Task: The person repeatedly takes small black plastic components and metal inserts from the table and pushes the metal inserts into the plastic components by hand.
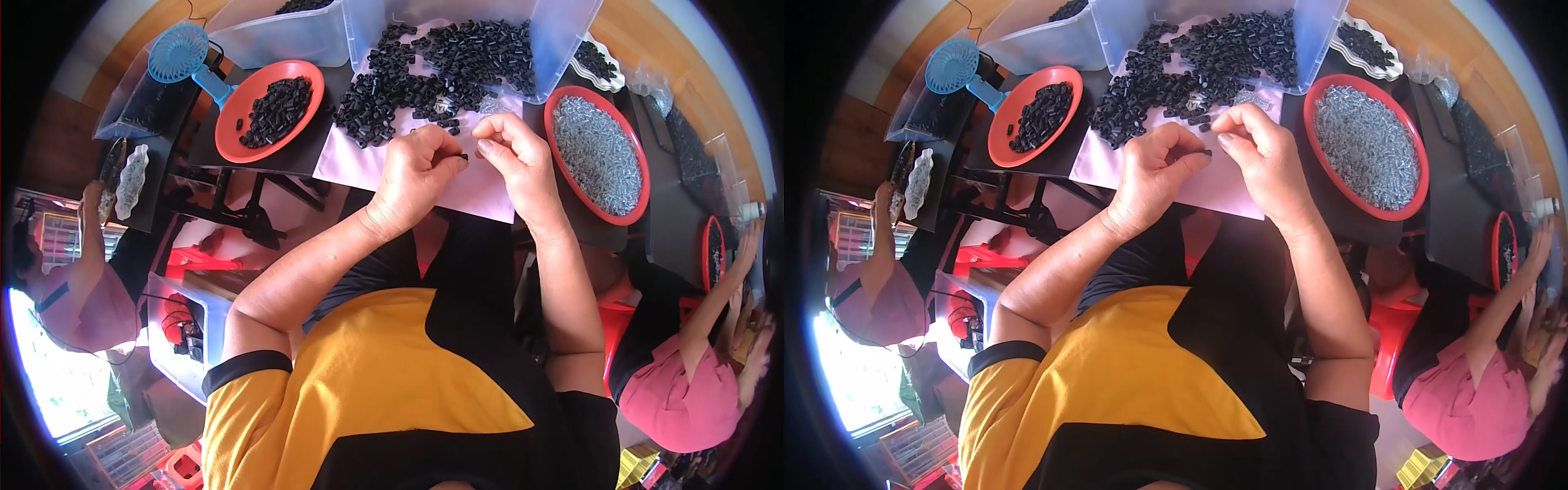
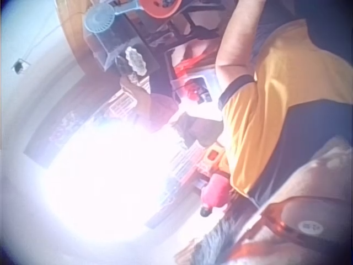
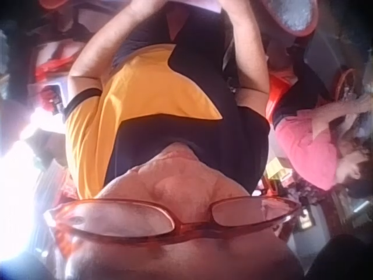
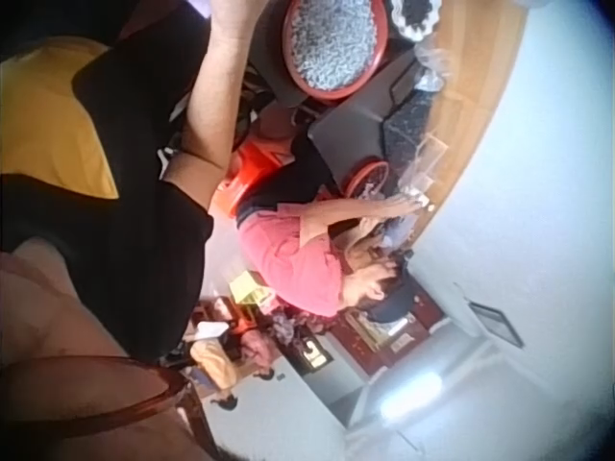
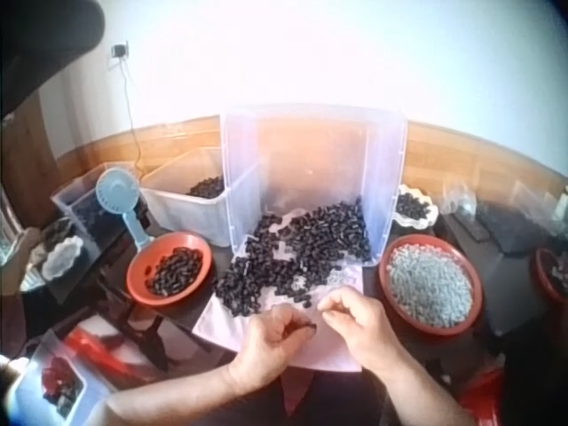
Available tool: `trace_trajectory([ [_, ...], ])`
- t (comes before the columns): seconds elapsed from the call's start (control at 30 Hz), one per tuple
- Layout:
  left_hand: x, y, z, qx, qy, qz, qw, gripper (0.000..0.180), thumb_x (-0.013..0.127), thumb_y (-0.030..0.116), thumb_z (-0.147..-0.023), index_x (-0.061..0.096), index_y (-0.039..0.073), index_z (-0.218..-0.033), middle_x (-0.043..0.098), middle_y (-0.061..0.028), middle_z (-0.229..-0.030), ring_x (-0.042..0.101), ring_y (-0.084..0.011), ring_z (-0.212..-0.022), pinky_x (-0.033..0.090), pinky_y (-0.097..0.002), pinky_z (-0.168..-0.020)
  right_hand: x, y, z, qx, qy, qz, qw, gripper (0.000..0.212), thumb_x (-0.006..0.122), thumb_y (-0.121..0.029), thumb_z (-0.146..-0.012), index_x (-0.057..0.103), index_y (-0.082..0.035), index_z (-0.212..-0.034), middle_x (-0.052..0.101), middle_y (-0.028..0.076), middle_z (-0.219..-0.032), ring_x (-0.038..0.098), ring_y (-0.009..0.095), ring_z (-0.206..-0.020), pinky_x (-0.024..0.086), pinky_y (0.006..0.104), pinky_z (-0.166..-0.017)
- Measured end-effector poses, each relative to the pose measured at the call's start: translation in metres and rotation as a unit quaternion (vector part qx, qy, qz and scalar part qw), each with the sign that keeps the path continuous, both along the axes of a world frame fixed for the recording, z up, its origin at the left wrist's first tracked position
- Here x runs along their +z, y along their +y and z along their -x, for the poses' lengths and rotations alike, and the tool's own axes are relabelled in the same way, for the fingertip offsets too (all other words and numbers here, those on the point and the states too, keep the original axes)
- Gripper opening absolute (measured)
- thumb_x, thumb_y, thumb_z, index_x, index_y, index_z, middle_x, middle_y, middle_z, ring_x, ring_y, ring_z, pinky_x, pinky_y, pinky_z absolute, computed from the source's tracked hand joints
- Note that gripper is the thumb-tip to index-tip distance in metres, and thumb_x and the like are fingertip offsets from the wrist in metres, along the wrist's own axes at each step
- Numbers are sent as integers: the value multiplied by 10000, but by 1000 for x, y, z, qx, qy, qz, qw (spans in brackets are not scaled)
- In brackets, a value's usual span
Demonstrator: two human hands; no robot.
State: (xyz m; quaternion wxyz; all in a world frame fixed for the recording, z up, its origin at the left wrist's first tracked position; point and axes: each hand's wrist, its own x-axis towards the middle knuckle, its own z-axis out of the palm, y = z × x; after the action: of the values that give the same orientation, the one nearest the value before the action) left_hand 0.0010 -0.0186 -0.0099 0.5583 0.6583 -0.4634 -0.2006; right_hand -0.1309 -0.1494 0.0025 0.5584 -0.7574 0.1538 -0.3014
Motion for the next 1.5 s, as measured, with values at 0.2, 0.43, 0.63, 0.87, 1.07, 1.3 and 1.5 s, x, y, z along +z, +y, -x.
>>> trace_trajectory([
  [0.2, 15, 3, -3, -12, 191, 1, 982, 128, 767, 45, -822, 686, -19, -898, 701, -52, -844, 638, -109, -741, 522, -263, -689, 9, 8, 1, 36, -20, -126, 991, 79, 620, 17, -936, 627, -10, -1010, 638, 4, -888, 607, 85, -832, 495, 244, -794],
  [0.43, -1, -2, -7, 5, -8, 33, 999, 94, 748, 38, -819, 701, 35, -901, 665, -36, -856, 624, -114, -743, 494, -262, -623, 8, 9, 1, -24, -16, -99, 995, 80, 629, 0, -925, 635, -11, -1004, 643, 10, -885, 608, 87, -806, 496, 246, -775],
  [0.63, -6, -9, -7, 7, -388, 14, 922, 185, 734, 28, -734, 717, 67, -914, 619, -83, -928, 626, -285, -888, 542, -385, -719, 8, 5, 5, -24, -21, -111, 993, 103, 632, 11, -915, 645, -13, -1015, 644, 8, -886, 610, 88, -805, 496, 242, -775],
  [0.87, -5, 0, 0, 47, -350, 19, 935, 284, 781, 71, -721, 692, 28, -987, 613, -92, -949, 603, -313, -921, 541, -418, -759, 10, 6, 14, -16, -20, -133, 991, 82, 617, -24, -944, 628, -32, -1025, 642, 11, -887, 646, 108, -802, 470, 234, -771],
  [1.07, -4, 6, 0, 33, -380, 22, 924, 259, 794, 75, -698, 687, 31, -930, 593, -92, -958, 578, -306, -926, 530, -411, -749, 10, 8, 17, -18, -7, -144, 989, 90, 622, -32, -939, 636, -36, -1028, 640, -1, -858, 647, 100, -789, 463, 223, -729],
  [1.3, -11, 5, -3, 40, -415, 29, 908, 171, 742, 13, -761, 671, 30, -916, 596, -89, -938, 585, -306, -894, 524, -387, -721, 6, 11, 14, 15, 22, -169, 985, 110, 628, -49, -927, 636, -37, -1036, 642, -4, -850, 615, 86, -758, 446, 219, -701],
  [1.5, 2, 12, 4, -23, -93, 42, 994, 109, 712, 34, -865, 653, -12, -944, 625, -123, -858, 637, -284, -824, 526, -363, -751, 15, 9, 7, 62, 55, -172, 982, 145, 616, -64, -929, 613, -40, -1072, 638, -2, -852, 602, 85, -751, 437, 226, -684],
])
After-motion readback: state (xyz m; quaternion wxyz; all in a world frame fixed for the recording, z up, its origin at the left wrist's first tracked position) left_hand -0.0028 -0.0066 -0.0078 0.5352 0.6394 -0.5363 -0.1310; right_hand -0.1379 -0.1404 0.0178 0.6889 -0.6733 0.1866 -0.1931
